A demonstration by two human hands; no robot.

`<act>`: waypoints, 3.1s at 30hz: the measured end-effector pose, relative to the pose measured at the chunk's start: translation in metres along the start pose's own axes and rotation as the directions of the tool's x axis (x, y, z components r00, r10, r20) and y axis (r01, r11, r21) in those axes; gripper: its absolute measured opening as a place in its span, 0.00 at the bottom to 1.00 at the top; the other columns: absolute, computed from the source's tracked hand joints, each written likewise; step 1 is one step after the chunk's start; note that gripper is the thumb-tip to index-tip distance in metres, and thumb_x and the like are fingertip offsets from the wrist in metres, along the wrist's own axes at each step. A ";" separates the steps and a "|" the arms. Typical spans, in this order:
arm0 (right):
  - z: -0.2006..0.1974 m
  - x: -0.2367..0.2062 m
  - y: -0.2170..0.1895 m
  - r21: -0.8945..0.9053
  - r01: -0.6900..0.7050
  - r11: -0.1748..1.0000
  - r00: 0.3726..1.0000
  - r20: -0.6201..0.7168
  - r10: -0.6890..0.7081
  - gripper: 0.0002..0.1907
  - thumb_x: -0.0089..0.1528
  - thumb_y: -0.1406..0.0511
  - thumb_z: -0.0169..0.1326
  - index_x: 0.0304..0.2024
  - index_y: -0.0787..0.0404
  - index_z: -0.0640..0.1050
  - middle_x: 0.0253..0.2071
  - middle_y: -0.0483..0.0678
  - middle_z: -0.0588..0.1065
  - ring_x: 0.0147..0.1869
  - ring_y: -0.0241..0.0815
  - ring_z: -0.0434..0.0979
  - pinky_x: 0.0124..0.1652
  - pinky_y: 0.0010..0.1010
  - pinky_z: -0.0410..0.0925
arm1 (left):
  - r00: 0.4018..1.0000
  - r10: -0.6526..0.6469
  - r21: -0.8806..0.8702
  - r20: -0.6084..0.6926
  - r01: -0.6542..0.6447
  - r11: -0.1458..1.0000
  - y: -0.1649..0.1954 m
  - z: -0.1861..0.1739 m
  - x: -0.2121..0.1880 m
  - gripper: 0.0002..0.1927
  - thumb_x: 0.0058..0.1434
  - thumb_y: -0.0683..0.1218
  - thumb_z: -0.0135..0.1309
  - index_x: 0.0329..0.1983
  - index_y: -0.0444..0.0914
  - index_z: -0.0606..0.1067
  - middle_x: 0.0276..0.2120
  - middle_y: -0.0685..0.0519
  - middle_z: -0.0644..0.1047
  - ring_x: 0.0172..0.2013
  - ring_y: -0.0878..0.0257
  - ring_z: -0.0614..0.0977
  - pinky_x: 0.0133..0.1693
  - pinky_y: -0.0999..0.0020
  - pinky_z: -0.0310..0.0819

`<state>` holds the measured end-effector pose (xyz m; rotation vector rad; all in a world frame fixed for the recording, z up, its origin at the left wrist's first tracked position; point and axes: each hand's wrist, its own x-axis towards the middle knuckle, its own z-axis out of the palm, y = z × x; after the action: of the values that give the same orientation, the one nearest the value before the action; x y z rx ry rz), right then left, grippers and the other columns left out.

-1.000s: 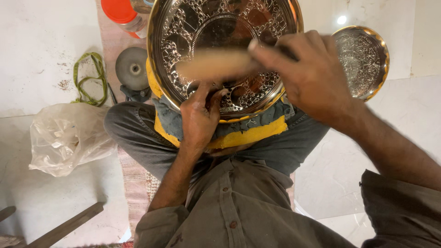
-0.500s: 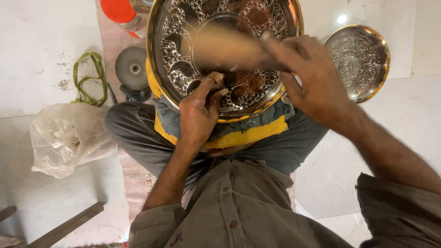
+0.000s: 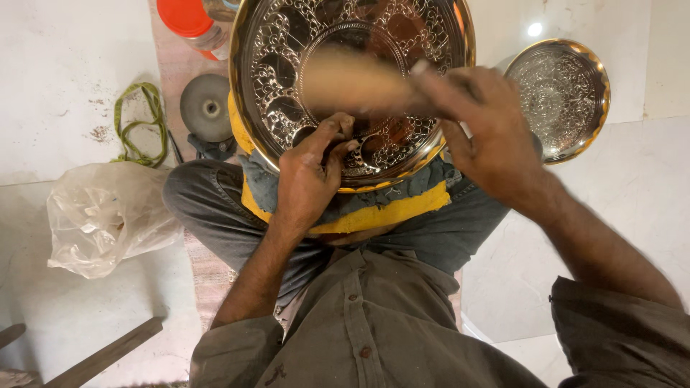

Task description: The person sits cross-legged and uses a wooden mallet to repeatedly strike a small metal piece placed on a large ornate metal plate. The plate is held steady with the left hand while the right hand delivers repeated hammer blows.

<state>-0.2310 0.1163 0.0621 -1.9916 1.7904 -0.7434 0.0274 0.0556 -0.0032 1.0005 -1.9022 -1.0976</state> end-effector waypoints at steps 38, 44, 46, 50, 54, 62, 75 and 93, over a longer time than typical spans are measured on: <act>0.014 -0.030 0.016 -0.450 0.104 0.887 0.989 -0.048 -0.141 0.35 0.63 0.72 0.64 0.71 0.48 0.72 0.53 0.49 0.74 0.56 0.47 0.72 0.56 0.47 0.66 | 0.979 0.047 0.073 0.196 -0.062 0.995 -0.005 -0.013 0.016 0.19 0.65 0.34 0.59 0.58 0.36 0.76 0.46 0.45 0.83 0.45 0.58 0.88 0.44 0.67 0.84; 0.009 -0.031 0.003 -0.377 0.092 0.922 0.993 -0.037 -0.114 0.34 0.60 0.75 0.64 0.68 0.51 0.74 0.52 0.51 0.74 0.56 0.49 0.73 0.55 0.45 0.66 | 0.970 0.123 0.009 0.209 -0.127 0.992 -0.006 -0.016 0.020 0.20 0.64 0.32 0.57 0.59 0.37 0.74 0.50 0.45 0.82 0.47 0.58 0.87 0.47 0.67 0.85; 0.008 -0.033 -0.002 -0.160 0.014 0.987 0.994 -0.101 -0.031 0.36 0.62 0.76 0.61 0.72 0.54 0.70 0.55 0.53 0.72 0.60 0.50 0.72 0.58 0.43 0.67 | 0.968 0.037 0.130 0.250 -0.071 0.989 -0.006 -0.017 0.021 0.22 0.63 0.34 0.61 0.60 0.39 0.75 0.45 0.47 0.83 0.44 0.56 0.87 0.42 0.64 0.83; 0.011 -0.033 -0.008 0.146 -0.123 0.982 0.983 -0.119 0.141 0.35 0.66 0.74 0.58 0.74 0.53 0.66 0.55 0.51 0.71 0.59 0.47 0.73 0.57 0.37 0.68 | 0.957 0.141 0.052 0.252 -0.159 0.986 -0.005 -0.020 0.023 0.21 0.63 0.34 0.58 0.59 0.39 0.74 0.48 0.46 0.82 0.46 0.55 0.87 0.43 0.64 0.84; 0.014 -0.033 -0.009 -0.095 -0.024 0.995 0.984 -0.179 0.006 0.36 0.62 0.75 0.61 0.72 0.51 0.68 0.55 0.51 0.72 0.59 0.51 0.71 0.58 0.43 0.65 | 0.949 0.121 0.049 0.292 -0.141 0.989 -0.005 -0.022 0.027 0.23 0.61 0.32 0.57 0.59 0.39 0.74 0.48 0.46 0.83 0.44 0.53 0.87 0.41 0.62 0.83; 0.018 -0.045 -0.003 0.257 -0.171 0.951 0.960 -0.172 0.219 0.33 0.67 0.75 0.59 0.72 0.49 0.67 0.53 0.50 0.70 0.57 0.41 0.72 0.55 0.39 0.67 | 0.925 0.235 0.076 0.299 -0.269 0.960 -0.006 -0.023 0.032 0.23 0.61 0.34 0.59 0.60 0.40 0.72 0.52 0.45 0.82 0.47 0.52 0.86 0.44 0.63 0.83; 0.026 -0.051 -0.010 -0.056 -0.150 0.987 0.971 -0.198 0.137 0.38 0.60 0.78 0.57 0.72 0.53 0.66 0.56 0.54 0.72 0.62 0.48 0.69 0.61 0.43 0.62 | 0.897 0.186 0.086 0.401 -0.239 0.967 -0.004 -0.029 0.041 0.19 0.65 0.39 0.61 0.59 0.41 0.73 0.47 0.48 0.83 0.43 0.54 0.88 0.41 0.63 0.83; 0.031 -0.061 -0.014 0.395 -0.149 0.907 0.945 -0.213 0.248 0.32 0.66 0.77 0.54 0.71 0.56 0.65 0.54 0.49 0.70 0.59 0.42 0.71 0.58 0.33 0.67 | 0.857 0.203 0.107 0.474 -0.285 0.953 -0.005 -0.032 0.050 0.20 0.64 0.42 0.62 0.60 0.39 0.74 0.45 0.44 0.83 0.41 0.49 0.86 0.38 0.58 0.81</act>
<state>-0.2042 0.1759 0.0370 -1.4910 1.7914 -1.2187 0.0335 -0.0013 0.0144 0.5877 -2.4658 -1.0966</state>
